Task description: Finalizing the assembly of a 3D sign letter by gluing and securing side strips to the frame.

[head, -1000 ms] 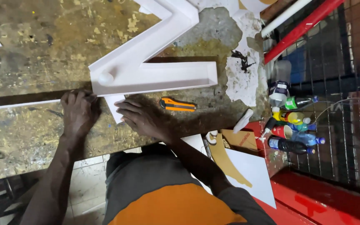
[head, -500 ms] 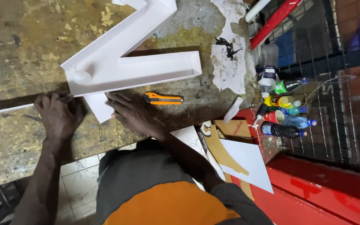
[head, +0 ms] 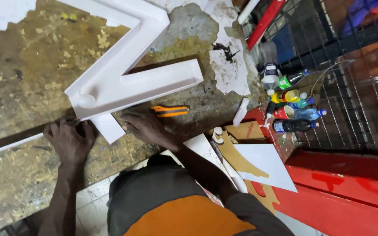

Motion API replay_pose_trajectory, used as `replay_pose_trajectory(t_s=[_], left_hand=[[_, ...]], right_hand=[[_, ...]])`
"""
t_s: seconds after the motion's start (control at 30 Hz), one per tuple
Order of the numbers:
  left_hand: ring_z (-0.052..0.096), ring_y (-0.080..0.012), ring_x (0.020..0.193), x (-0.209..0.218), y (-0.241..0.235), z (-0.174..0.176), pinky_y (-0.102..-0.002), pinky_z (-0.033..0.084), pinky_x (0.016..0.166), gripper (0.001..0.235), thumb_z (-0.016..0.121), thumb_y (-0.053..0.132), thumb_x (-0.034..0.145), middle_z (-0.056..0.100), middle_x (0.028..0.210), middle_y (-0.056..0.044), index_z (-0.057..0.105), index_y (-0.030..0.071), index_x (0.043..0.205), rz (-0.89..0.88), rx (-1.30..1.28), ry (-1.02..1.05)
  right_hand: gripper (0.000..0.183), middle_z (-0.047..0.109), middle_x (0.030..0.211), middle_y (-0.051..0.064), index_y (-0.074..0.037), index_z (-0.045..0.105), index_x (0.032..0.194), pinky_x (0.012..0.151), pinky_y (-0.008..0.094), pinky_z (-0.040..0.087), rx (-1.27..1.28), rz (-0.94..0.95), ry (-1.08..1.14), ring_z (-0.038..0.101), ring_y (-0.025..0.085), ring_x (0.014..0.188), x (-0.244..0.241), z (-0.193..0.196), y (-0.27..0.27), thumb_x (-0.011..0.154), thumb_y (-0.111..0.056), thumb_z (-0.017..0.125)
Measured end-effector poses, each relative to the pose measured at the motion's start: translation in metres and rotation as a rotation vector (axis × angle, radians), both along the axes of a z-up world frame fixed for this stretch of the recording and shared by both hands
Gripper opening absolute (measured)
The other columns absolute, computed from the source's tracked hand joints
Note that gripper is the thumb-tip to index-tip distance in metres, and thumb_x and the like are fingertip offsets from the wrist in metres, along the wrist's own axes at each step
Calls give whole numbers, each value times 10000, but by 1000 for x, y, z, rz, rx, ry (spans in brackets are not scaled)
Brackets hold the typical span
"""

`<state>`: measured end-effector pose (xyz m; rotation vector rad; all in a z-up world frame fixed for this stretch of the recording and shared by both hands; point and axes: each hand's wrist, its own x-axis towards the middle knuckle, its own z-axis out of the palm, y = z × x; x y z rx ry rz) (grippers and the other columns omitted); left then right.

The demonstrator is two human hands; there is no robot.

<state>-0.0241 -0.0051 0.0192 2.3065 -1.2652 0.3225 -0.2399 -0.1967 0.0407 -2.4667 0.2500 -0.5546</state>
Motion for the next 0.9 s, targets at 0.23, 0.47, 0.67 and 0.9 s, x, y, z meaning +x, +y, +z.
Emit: replay_pose_trajectory(t_s=[0.23,0.47,0.67,0.9], left_hand=[[652,-359,1091,2,1,1,-503,412,1183,196,757,260,1067,783,1197,-120,836,83,1097,-69,-105,-37],[692,-380,1144,2,2,-3,-517,400,1246,231,763,273,1068,831,1219,-128,854,66,1118,-37,-51,23],[675,-390,1127,5,5,-5,-524,394,1220,218,755,271,1066,808,1206,-126,822,66,1096,-55,-26,51],[641,-380,1080,5,6,6,-509,426,1173,205,734,226,1027,806,1201,-130,866,80,1086,-89,-36,-11]], right_hand=[[311,757,1429,145,-34,706,1365,1089,514,585,-2,6,80,729,370,1339,9,14,-4,1073,-143,711],[260,815,1315,102,-67,760,1309,944,519,613,-46,-22,74,774,355,1217,12,8,-7,1060,-120,708],[351,770,1498,108,-103,742,1454,1176,510,615,66,-1,93,749,328,1394,3,-6,-12,1110,-170,743],[354,757,1512,127,-91,743,1447,1186,506,602,69,48,87,736,339,1410,-1,-11,-16,1110,-195,747]])
